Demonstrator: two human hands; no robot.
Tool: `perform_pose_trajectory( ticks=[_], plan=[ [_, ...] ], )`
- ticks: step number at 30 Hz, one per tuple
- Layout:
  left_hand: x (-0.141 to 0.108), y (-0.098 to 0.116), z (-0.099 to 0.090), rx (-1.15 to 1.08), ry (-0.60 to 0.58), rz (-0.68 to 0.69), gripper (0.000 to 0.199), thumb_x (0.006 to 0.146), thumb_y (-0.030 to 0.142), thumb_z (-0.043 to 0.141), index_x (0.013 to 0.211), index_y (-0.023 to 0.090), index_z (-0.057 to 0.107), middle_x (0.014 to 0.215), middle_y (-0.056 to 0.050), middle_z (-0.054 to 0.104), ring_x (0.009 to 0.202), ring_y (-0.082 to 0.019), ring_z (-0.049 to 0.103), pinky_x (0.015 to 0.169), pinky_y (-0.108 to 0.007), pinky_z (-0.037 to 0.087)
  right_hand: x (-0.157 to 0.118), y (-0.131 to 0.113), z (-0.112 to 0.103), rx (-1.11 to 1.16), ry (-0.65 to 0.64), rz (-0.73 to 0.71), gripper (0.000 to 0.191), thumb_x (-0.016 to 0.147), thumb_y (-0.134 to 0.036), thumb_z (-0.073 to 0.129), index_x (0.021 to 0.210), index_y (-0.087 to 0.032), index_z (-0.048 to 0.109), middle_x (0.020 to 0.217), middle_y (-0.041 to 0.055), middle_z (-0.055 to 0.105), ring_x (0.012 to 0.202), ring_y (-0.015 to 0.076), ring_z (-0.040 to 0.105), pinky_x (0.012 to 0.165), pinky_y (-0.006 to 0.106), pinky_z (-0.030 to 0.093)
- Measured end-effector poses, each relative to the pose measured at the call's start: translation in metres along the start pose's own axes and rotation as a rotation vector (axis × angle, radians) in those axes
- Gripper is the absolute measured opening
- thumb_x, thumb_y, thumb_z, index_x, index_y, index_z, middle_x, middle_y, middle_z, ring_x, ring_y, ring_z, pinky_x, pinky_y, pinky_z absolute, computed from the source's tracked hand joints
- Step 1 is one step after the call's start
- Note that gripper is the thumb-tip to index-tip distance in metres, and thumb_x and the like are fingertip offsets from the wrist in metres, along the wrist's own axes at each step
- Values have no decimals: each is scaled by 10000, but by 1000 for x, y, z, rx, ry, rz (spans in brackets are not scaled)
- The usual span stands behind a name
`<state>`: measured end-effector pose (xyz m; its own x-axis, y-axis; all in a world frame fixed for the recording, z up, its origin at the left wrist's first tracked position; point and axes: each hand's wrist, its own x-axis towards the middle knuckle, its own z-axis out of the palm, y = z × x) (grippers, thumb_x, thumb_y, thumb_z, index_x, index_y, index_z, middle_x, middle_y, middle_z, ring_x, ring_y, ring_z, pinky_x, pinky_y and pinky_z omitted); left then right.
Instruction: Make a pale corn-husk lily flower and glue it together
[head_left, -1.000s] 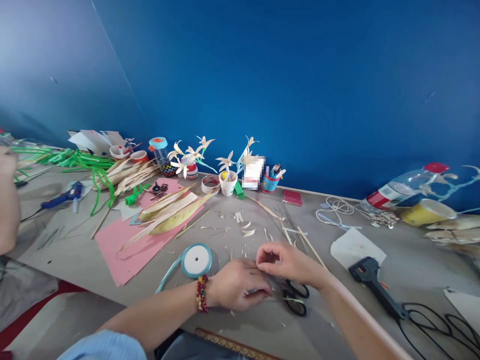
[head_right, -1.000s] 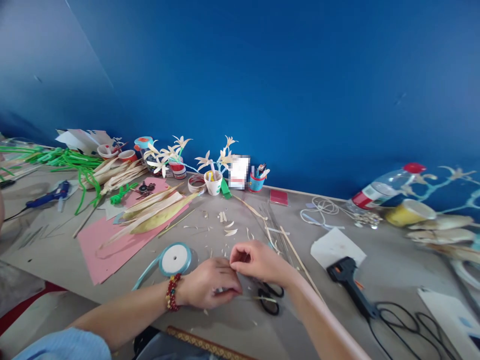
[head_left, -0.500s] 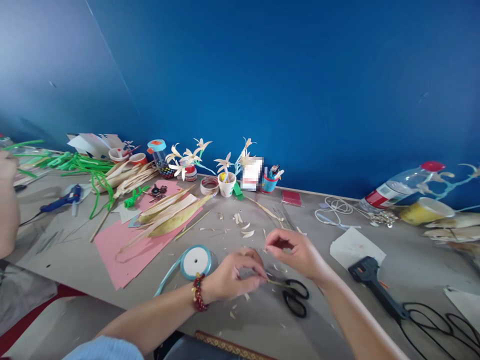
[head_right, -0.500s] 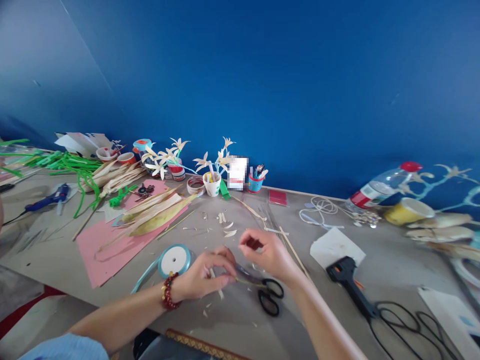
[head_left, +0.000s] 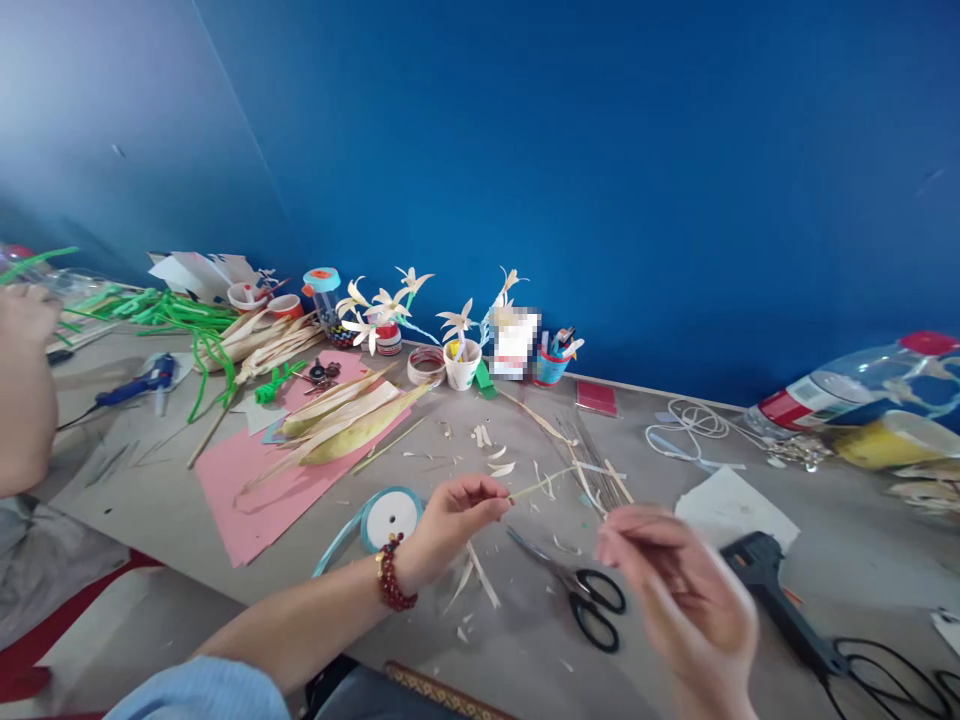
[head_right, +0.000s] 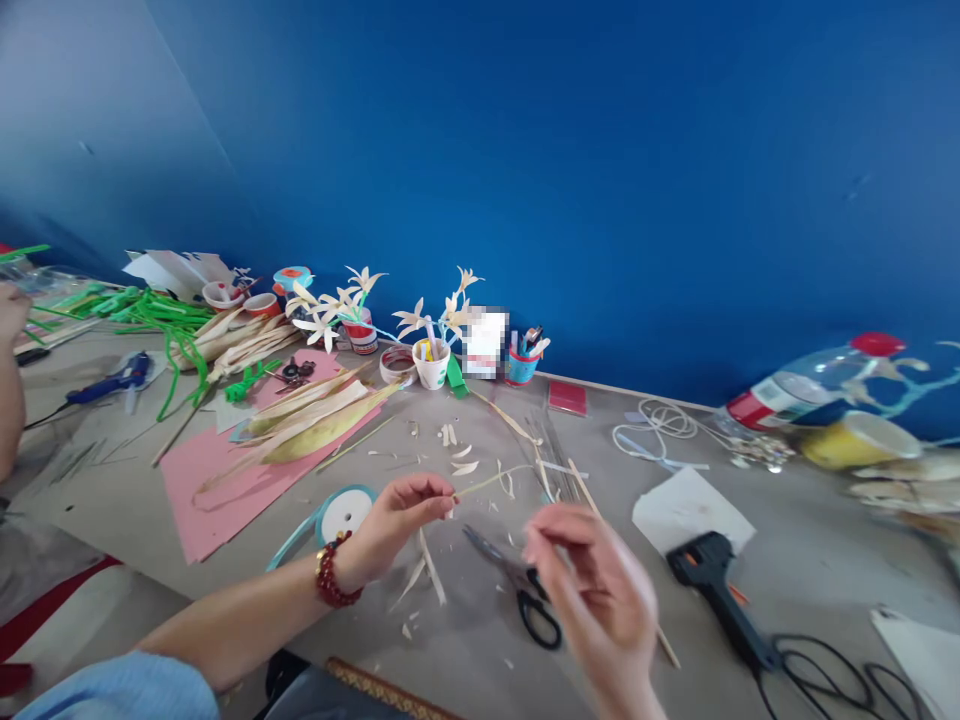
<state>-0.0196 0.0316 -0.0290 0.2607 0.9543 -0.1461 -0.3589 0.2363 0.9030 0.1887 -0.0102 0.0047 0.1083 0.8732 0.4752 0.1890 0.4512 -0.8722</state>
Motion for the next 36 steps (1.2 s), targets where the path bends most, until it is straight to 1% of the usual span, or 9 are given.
perform_pose_trajectory(
  ticks=[2,4,6,8,13,19,25,31,36],
  plan=[
    [1,-2,-1,16,33,21,176,737,300,789,799,155,713,707,-4,649,700,-109,539,711,-226,424,-7,3,12,34,-194,161,40,864,-232,663,849,-195,660,765,49,668,561,148,613,519,250,512],
    [1,-3,-2,34,50,45,159,751,293,777,804,156,715,702,-2,643,697,-112,541,704,-229,430,-12,10,24,58,-338,341,111,876,-285,638,821,-190,655,671,25,660,519,134,590,499,228,487],
    [1,-2,-2,58,51,64,149,776,295,755,812,156,718,711,-10,644,701,-118,549,697,-235,438,-14,18,33,70,-429,441,157,879,-312,617,788,-184,633,631,11,646,508,126,579,500,219,470],
    [-1,-1,-1,80,44,72,141,791,292,740,815,155,720,724,-17,649,712,-122,556,698,-236,445,-14,24,37,79,-476,481,159,877,-314,604,788,-183,614,635,5,643,509,122,578,512,221,463],
    [-3,4,3,83,34,31,144,785,294,743,813,155,718,742,-19,662,721,-121,570,702,-230,455,-14,30,36,78,-503,531,102,862,-272,587,822,-182,616,643,-3,632,521,126,572,531,236,466],
    [-4,3,4,94,38,10,160,768,310,755,809,160,717,749,-20,671,726,-128,583,703,-236,466,-16,32,37,97,-487,545,47,844,-225,586,830,-188,611,655,-11,633,527,124,583,544,244,467],
    [-5,-2,1,145,24,35,137,799,295,727,834,164,711,783,-27,678,751,-133,587,716,-236,469,-14,30,39,179,-469,590,72,836,-248,607,808,-182,607,650,-15,630,506,111,580,530,239,468],
    [-6,-1,1,269,53,88,158,818,315,702,830,158,701,798,-42,682,753,-151,594,717,-253,470,-10,23,41,292,-444,711,194,788,-344,691,771,-176,596,591,-21,636,437,94,557,488,227,457],
    [-8,-1,0,342,46,141,154,833,315,683,816,161,690,809,-39,668,752,-148,580,712,-249,462,-9,22,43,312,-433,723,236,768,-378,723,764,-173,606,583,-18,647,433,93,562,482,223,454]
  ],
)
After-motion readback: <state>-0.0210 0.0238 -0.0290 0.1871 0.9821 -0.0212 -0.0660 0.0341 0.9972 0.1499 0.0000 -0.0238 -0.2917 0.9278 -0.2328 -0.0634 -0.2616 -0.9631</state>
